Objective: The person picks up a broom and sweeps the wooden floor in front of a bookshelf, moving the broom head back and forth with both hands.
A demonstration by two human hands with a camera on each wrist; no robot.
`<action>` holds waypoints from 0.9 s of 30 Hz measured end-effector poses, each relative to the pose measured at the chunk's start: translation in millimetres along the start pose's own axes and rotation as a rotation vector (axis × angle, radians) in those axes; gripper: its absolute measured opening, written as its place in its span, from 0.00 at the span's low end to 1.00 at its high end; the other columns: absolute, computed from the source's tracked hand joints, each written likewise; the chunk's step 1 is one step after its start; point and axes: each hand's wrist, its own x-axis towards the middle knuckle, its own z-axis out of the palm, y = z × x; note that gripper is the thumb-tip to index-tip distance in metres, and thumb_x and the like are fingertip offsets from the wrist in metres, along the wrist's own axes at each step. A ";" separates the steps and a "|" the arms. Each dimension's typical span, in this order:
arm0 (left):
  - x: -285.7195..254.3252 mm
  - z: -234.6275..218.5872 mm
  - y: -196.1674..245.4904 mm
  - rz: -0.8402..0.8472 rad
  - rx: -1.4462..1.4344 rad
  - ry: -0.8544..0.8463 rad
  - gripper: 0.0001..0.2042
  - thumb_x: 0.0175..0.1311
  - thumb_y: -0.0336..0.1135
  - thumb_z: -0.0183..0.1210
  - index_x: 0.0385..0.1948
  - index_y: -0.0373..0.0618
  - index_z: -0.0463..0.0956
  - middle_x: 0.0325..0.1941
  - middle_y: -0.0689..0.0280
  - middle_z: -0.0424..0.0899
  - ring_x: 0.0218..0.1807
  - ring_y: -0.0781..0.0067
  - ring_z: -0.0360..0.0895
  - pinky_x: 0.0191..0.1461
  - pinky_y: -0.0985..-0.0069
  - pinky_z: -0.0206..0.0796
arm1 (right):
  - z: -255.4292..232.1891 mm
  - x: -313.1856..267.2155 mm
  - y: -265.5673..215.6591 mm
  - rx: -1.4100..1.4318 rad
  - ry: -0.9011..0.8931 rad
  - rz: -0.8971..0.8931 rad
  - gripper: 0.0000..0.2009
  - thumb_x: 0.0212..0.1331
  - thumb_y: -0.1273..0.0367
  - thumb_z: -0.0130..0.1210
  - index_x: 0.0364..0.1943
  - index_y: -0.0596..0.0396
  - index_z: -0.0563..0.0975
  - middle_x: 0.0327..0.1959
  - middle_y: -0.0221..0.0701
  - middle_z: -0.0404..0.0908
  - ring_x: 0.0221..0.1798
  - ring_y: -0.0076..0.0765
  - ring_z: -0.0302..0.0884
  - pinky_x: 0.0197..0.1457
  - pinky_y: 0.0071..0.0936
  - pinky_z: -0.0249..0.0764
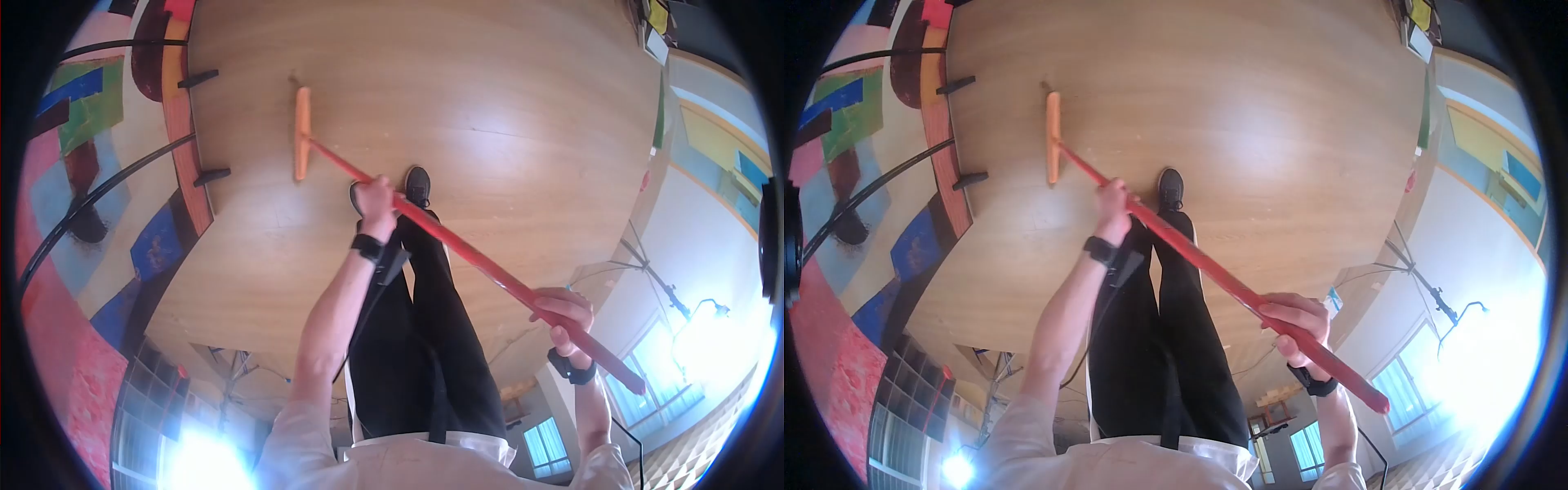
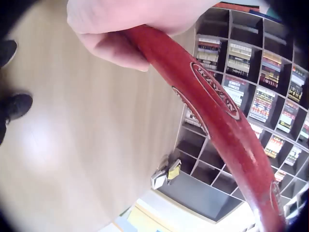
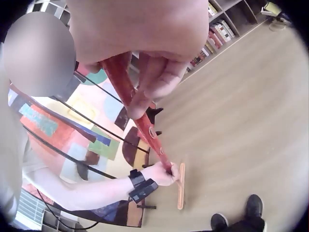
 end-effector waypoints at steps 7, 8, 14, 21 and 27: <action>94.6 -155.8 54.1 0.112 -0.009 0.221 0.02 0.55 0.27 0.51 0.26 0.45 0.66 0.22 0.68 0.69 0.21 0.74 0.66 0.26 0.72 0.68 | 78.4 12.8 -0.6 0.372 -0.036 -0.050 0.18 0.60 0.57 0.50 0.28 0.60 0.79 0.42 0.49 0.81 0.27 0.38 0.84 0.32 0.28 0.80; 108.4 -172.5 58.4 0.110 -0.006 0.244 0.02 0.55 0.27 0.51 0.26 0.45 0.67 0.22 0.67 0.69 0.20 0.73 0.67 0.26 0.72 0.68 | 85.5 15.7 0.1 0.411 -0.067 -0.072 0.17 0.61 0.58 0.50 0.27 0.60 0.78 0.40 0.48 0.81 0.28 0.37 0.84 0.33 0.28 0.80; 148.9 -216.3 58.0 0.121 0.033 0.216 0.04 0.56 0.28 0.53 0.29 0.42 0.67 0.23 0.64 0.70 0.20 0.70 0.68 0.24 0.71 0.66 | 114.6 17.3 14.7 0.402 -0.021 -0.074 0.11 0.59 0.66 0.52 0.23 0.59 0.77 0.38 0.42 0.83 0.26 0.34 0.81 0.30 0.25 0.77; 156.9 -206.0 51.4 0.100 0.033 0.161 0.06 0.59 0.32 0.52 0.24 0.49 0.65 0.16 0.72 0.66 0.16 0.76 0.65 0.19 0.76 0.59 | 91.9 25.8 20.7 0.293 -0.037 -0.178 0.13 0.62 0.65 0.50 0.22 0.57 0.76 0.37 0.43 0.83 0.25 0.35 0.80 0.28 0.26 0.76; 136.7 -144.2 24.7 0.068 0.058 0.134 0.04 0.59 0.31 0.51 0.26 0.50 0.65 0.18 0.71 0.68 0.16 0.77 0.65 0.20 0.76 0.60 | 34.3 -1.1 36.5 0.261 -0.070 -0.165 0.07 0.56 0.73 0.53 0.23 0.61 0.77 0.38 0.41 0.83 0.23 0.36 0.78 0.28 0.29 0.75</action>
